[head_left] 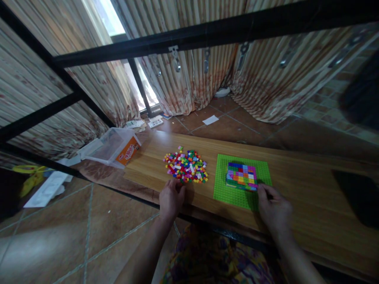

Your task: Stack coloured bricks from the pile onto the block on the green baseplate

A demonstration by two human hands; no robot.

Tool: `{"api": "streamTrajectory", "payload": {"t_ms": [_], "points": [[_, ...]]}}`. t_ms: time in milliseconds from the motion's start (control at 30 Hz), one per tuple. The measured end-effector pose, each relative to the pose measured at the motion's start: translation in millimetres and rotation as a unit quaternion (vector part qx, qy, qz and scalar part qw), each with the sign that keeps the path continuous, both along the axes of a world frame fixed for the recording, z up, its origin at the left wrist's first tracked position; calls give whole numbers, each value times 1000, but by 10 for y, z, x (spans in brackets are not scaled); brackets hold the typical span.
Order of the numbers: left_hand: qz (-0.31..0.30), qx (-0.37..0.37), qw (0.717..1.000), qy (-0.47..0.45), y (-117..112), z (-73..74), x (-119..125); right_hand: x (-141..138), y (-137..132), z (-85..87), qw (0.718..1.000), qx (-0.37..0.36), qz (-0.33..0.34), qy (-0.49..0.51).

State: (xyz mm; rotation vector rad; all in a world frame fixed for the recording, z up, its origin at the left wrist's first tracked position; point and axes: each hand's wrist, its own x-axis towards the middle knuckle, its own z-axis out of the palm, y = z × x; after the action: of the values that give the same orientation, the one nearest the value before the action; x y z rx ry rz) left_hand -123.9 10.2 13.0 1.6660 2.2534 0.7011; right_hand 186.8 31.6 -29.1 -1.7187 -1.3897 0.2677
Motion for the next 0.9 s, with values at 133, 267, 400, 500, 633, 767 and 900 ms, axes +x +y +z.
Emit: {"api": "streamTrajectory", "payload": {"t_ms": [133, 267, 400, 500, 633, 767, 900], "points": [[0, -25, 999, 23, 28, 12, 10, -1, -1, 6, 1000, -5, -3, -10], [-3, -14, 1000, 14, 35, 34, -6, -7, 4, 12, 1000, -5, -7, -17], [5, 20, 999, -26, 33, 58, 18, -21, 8, 16, 1000, -11, -9, 0], [-21, 55, 995, -75, 61, 79, 110, -33, 9, 29, 1000, -7, -7, 2], [-123, 107, 974, -155, 181, 126, 398, -42, 8, 51, 1000, -7, 2, 4], [-197, 101, 956, -195, 366, 186, 785, -48, 9, 67, 1000, -4, 1, 5], [-219, 79, 952, -199, 545, 174, 1067, -54, 11, 83, 1000, -3, 8, 8]]}}
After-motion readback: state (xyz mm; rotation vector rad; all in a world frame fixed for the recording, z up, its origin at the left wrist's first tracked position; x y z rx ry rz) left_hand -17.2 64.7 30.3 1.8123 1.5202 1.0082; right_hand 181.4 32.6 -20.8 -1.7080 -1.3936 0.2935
